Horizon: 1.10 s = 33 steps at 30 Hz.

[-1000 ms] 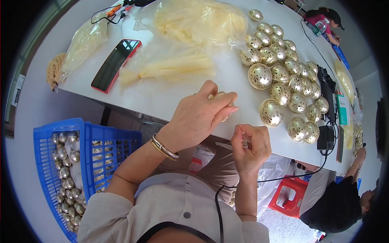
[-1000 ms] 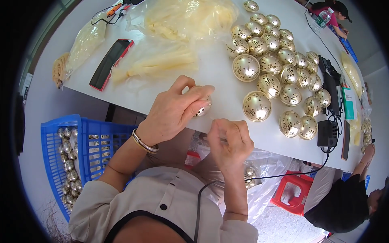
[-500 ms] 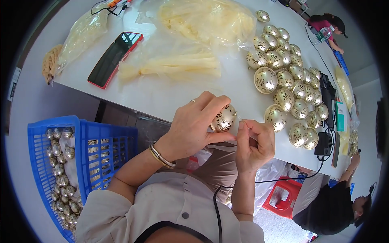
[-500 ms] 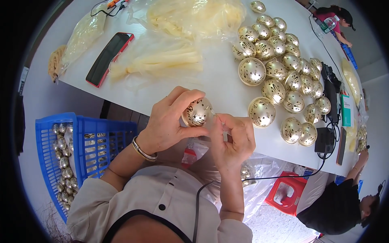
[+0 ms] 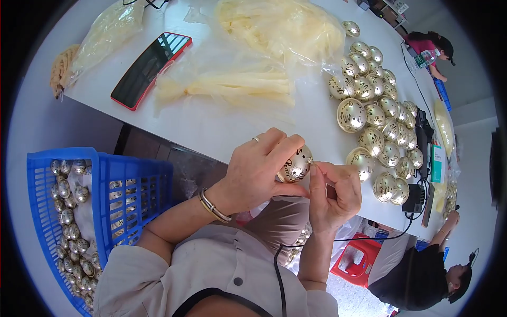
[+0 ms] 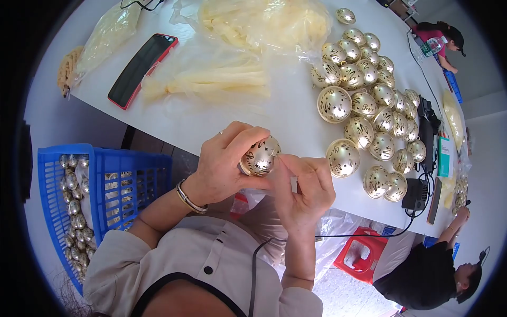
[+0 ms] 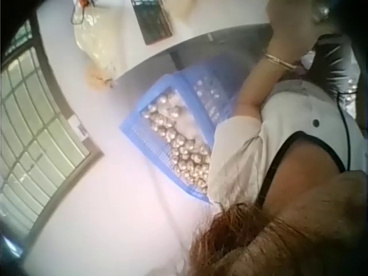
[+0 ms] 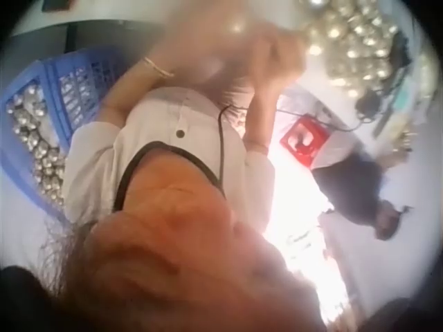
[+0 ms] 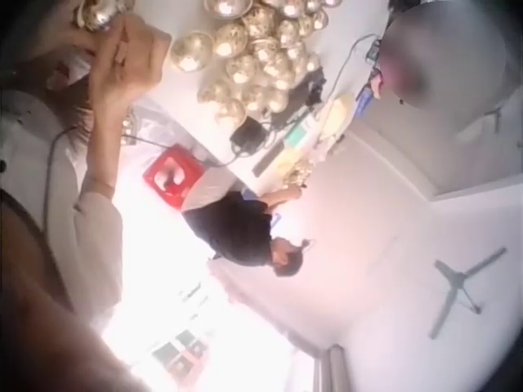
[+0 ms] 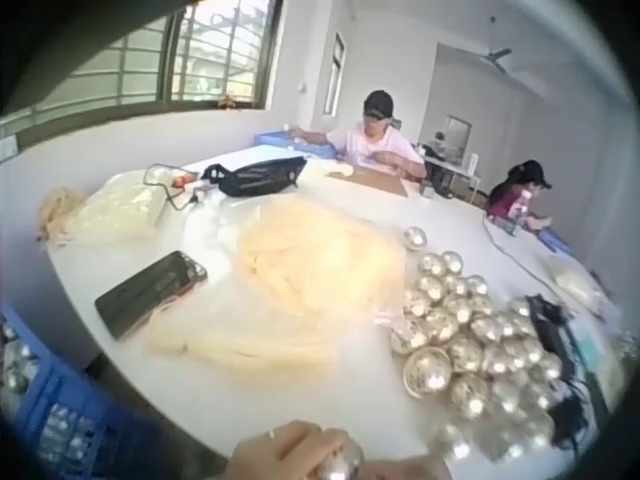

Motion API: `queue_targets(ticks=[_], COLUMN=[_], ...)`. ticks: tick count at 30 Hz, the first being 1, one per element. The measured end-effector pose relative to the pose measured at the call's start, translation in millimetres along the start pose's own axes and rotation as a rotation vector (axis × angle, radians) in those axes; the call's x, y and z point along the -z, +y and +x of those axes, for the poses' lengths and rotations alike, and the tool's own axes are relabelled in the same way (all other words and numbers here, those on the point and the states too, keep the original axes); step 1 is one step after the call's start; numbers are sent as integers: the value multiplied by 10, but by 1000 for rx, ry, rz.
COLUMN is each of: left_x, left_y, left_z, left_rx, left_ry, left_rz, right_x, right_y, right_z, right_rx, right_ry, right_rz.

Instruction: Manually stringing gold-colored decorative ornaments at a workstation.

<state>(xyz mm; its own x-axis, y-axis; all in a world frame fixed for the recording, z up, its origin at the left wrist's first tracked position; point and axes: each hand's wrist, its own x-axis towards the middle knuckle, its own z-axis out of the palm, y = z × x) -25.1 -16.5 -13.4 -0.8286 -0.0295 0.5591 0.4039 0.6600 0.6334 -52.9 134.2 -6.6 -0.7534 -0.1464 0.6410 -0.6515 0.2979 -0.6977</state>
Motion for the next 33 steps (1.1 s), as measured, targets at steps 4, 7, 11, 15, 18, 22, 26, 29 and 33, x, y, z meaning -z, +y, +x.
queue_targets(ticks=[4, 7, 11, 15, 18, 22, 26, 29, 33], left_x=[4, -2, -9, -36, -85, -72, -98, -77, -17], left_y=[26, 39, 51, 73, 66, 100, 138, 154, 175], left_z=[0, 3, -4, 0, -2, -16, -14, 14, 52], left_rx=[8, 3, -19, -22, -69, -57, 51, 26, 24], left_ry=[-2, 5, 27, 38, 32, 13, -10, 53, 48], left_rz=[-4, 0, 25, 54, 88, 88, 55, 82, 152], right_x=[66, 111, 118, 92, 110, 119, 93, 84, 82], right_y=[-2, -29, -57, -45, -122, -158, -100, -42, -70], right_z=[27, 54, 63, 62, 115, 117, 115, 120, 214], right_rx=[-2, -32, -107, -102, -159, -160, -188, -205, -241], right_ry=[-39, -89, -92, -100, -146, -159, -159, -143, -90], right_rz=[-34, -76, -73, -35, -64, -76, 1, 142, 420])
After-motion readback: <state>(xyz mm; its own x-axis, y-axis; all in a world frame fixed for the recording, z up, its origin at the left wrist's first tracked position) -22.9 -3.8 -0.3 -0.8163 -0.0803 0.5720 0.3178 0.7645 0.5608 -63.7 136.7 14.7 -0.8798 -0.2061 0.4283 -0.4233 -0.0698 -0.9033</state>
